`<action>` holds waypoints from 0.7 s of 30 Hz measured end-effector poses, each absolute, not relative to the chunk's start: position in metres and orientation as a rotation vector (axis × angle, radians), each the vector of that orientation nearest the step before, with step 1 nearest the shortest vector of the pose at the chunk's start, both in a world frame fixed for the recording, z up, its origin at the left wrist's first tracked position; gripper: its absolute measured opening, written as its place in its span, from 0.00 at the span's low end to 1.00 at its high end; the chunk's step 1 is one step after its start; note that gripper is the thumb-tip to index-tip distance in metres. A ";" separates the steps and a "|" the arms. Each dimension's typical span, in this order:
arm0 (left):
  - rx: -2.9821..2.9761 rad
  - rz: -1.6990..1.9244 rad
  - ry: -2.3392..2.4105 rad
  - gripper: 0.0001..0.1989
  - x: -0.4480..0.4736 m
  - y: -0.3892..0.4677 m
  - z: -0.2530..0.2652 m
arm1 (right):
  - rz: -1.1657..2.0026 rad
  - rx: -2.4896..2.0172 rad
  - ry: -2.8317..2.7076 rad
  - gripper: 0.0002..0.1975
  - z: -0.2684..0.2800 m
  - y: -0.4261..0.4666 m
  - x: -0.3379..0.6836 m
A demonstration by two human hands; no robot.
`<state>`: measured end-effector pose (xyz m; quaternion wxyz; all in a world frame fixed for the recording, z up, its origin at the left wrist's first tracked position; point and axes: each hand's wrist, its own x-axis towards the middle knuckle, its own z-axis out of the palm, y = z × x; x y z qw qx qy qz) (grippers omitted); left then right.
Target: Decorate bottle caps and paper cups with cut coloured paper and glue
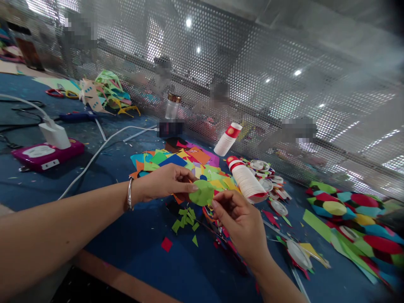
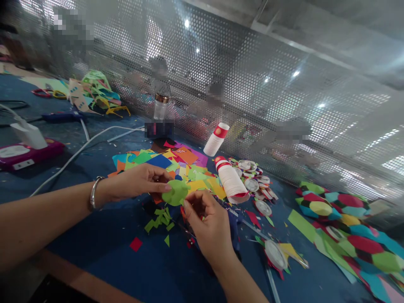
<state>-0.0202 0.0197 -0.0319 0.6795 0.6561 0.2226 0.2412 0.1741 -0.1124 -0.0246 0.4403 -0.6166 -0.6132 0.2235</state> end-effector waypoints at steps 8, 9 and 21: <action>1.517 0.527 0.481 0.11 -0.019 0.020 -0.033 | 0.524 -1.541 -1.556 0.05 -0.027 -0.112 0.175; 1.516 0.527 0.476 0.11 -0.019 0.020 -0.034 | 0.526 -1.538 -1.558 0.06 -0.027 -0.112 0.175; 1.476 0.471 0.487 0.19 -0.020 0.018 -0.030 | 0.517 -1.522 -1.601 0.05 -0.028 -0.112 0.175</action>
